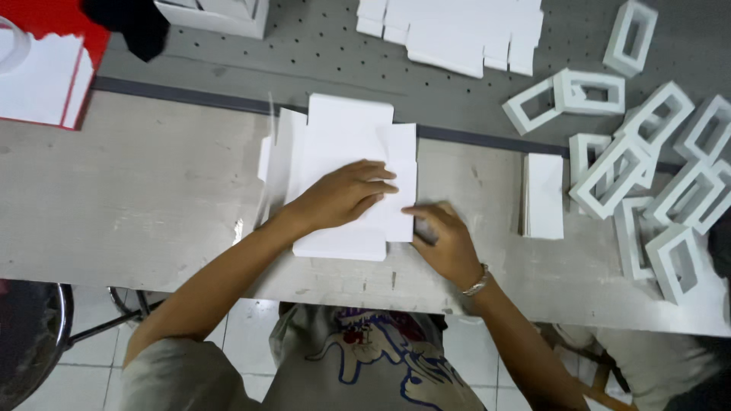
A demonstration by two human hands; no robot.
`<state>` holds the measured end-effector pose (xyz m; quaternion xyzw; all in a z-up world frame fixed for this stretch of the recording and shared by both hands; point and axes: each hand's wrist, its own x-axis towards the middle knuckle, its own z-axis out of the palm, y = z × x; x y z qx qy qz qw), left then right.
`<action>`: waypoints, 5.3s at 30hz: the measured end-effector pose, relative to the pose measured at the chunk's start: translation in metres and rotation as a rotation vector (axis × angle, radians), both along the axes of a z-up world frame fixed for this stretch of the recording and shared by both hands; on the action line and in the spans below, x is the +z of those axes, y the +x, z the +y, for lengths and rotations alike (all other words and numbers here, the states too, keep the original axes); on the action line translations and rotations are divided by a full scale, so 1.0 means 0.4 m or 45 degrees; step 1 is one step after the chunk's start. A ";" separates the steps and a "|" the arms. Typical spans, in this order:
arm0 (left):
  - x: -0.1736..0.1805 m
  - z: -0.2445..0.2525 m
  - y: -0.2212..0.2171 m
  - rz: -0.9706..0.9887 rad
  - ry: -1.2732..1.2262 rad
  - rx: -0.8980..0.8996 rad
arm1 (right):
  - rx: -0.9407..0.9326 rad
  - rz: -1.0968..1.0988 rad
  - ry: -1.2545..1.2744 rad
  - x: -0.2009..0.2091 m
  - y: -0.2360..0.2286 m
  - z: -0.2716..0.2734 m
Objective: The person folds flat white cardboard pieces into rectangular boxes by hand. They fold the side flaps up, tuck the tabs into slots to secure the shape, and then place the finished boxes into a stack on the table.
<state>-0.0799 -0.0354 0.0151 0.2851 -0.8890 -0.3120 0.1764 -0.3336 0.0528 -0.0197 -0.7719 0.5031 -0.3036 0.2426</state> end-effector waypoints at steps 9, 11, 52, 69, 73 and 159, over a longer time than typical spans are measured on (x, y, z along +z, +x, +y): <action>-0.038 0.010 -0.010 -0.102 -0.160 0.075 | 0.233 0.529 -0.576 -0.067 -0.026 -0.043; -0.043 0.006 -0.010 -0.101 -0.162 0.081 | 0.231 0.562 -0.527 -0.021 -0.008 -0.054; 0.044 0.091 -0.053 -0.620 -0.367 -0.028 | 0.255 0.852 -0.009 0.043 0.051 -0.039; 0.180 0.212 0.241 0.131 0.037 1.200 | -0.175 -0.507 0.242 0.061 -0.017 -0.080; 0.096 0.209 0.247 0.497 0.248 0.917 | -0.090 -0.503 0.303 0.065 -0.002 -0.062; -0.092 0.151 0.187 0.059 -0.538 0.407 | 0.438 0.564 -0.493 0.269 0.098 0.007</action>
